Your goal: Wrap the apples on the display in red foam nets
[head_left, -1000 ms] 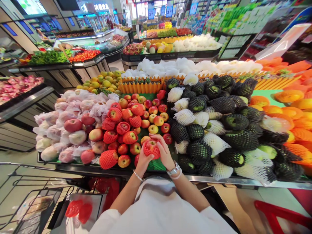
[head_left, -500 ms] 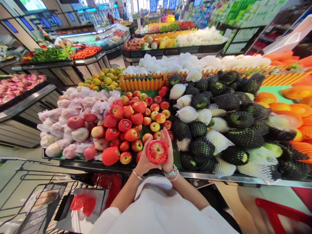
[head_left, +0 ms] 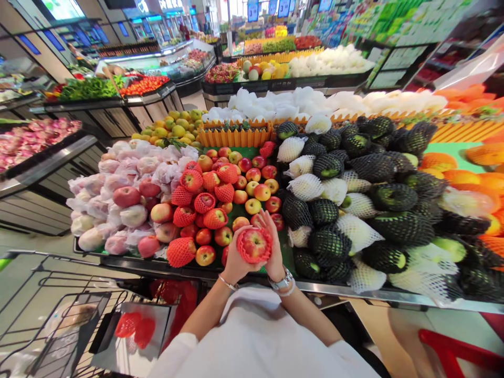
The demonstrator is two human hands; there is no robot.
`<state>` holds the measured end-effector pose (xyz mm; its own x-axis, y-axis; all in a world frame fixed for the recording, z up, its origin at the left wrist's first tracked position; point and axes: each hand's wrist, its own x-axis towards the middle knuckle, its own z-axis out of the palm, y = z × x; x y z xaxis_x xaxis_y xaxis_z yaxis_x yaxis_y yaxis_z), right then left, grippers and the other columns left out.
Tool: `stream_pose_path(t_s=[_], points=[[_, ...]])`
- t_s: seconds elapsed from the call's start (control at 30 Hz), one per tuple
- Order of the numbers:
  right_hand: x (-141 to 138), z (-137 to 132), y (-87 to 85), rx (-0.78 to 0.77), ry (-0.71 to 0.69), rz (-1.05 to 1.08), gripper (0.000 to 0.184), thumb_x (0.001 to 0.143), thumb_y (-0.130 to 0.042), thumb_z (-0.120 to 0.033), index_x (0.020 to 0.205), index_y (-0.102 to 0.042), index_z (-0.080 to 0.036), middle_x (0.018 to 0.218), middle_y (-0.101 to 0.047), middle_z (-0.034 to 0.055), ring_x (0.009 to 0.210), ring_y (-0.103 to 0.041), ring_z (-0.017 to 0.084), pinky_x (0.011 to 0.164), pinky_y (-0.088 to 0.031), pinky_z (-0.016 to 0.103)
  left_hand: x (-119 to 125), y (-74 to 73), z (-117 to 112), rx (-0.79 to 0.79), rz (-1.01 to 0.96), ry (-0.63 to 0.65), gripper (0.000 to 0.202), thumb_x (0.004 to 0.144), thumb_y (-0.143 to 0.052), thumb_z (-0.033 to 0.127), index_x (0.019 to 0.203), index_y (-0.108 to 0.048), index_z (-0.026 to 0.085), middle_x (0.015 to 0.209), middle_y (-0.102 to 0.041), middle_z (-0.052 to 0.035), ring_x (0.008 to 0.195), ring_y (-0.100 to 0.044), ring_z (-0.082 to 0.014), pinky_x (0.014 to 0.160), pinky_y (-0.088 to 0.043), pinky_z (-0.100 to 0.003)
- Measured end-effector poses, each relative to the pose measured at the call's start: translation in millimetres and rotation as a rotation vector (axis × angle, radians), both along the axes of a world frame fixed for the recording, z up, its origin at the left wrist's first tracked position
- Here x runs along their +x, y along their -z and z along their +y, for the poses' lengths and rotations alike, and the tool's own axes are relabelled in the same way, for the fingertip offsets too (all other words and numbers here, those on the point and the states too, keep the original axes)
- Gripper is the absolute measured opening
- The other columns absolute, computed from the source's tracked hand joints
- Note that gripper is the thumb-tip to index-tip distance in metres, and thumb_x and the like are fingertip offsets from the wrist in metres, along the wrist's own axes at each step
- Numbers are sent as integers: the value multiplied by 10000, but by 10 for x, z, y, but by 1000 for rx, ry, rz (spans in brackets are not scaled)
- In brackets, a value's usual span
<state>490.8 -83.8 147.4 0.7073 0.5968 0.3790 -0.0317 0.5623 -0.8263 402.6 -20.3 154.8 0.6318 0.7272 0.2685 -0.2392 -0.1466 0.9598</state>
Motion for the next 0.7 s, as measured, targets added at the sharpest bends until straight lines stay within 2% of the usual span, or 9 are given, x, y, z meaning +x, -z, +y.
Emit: stream_pose_path(t_s=[0.07,0.17,0.27,0.33,0.4,0.47,0.57,0.63,0.7], points=[[29,30,17,86,25,141,509,976,-285,-537,1440,-393,-355,1509,-348,29,1355,-403,233,1120,-324,506,44,-8,7,20,7,-79,789,421,-841,95,1160,-584,199,1205,-589,-103,1139,-542,-315,1076,-383,-462],[12,3,30,122,-4,188,507,999,-221,-474,1310,-571,-280,1398,-498,55,1308,-464,241,1126,-318,493,95,81,-18,127,30,-60,799,458,-864,168,1195,-564,245,1221,-586,-78,1137,-548,-319,1050,-414,-488],[-20,-34,38,52,-3,179,483,992,-282,-389,1150,-693,-191,1279,-599,80,1277,-494,254,1157,-270,458,138,202,-58,220,78,11,820,494,-872,243,1234,-526,310,1243,-577,-38,1141,-552,-319,1026,-450,-495],[8,-13,41,54,-27,240,464,989,-306,-404,1254,-638,-219,1347,-550,61,1322,-448,240,1166,-253,444,176,206,-16,303,124,24,869,483,-871,253,1256,-485,346,1227,-584,-14,1108,-577,-304,993,-488,-494],[92,36,51,69,-77,288,488,989,-297,-486,1412,-471,-318,1482,-399,16,1392,-350,218,1172,-235,447,236,96,154,464,168,38,912,482,-869,254,1282,-441,348,1222,-585,-12,1093,-592,-281,974,-512,-484],[214,67,73,55,-73,309,511,983,-262,-559,1472,-316,-420,1554,-251,-33,1438,-252,192,1181,-195,463,340,-128,494,684,211,29,904,543,-861,268,1320,-399,294,1270,-556,-50,1158,-562,-264,1019,-486,-459],[381,5,122,-27,-15,278,486,983,-361,-495,1464,-305,-448,1543,-284,-30,1427,-277,180,1184,-173,478,606,-564,1286,937,303,-184,830,655,-818,282,1347,-370,187,1329,-506,-126,1243,-500,-258,1089,-408,-428],[432,-101,162,-79,-8,217,512,958,-473,-404,1455,-348,-410,1498,-372,3,1388,-353,194,1173,-219,473,827,-811,1884,966,431,-318,814,661,-811,233,1340,-374,133,1340,-493,-152,1272,-468,-257,1115,-365,-393],[425,-224,214,-141,-42,154,502,946,-506,-379,1436,-400,-374,1450,-442,27,1353,-404,205,1153,-269,463,1026,-953,2412,935,624,-405,837,629,-832,232,1314,-385,55,1316,-499,-198,1254,-478,-272,1098,-365,-353]])
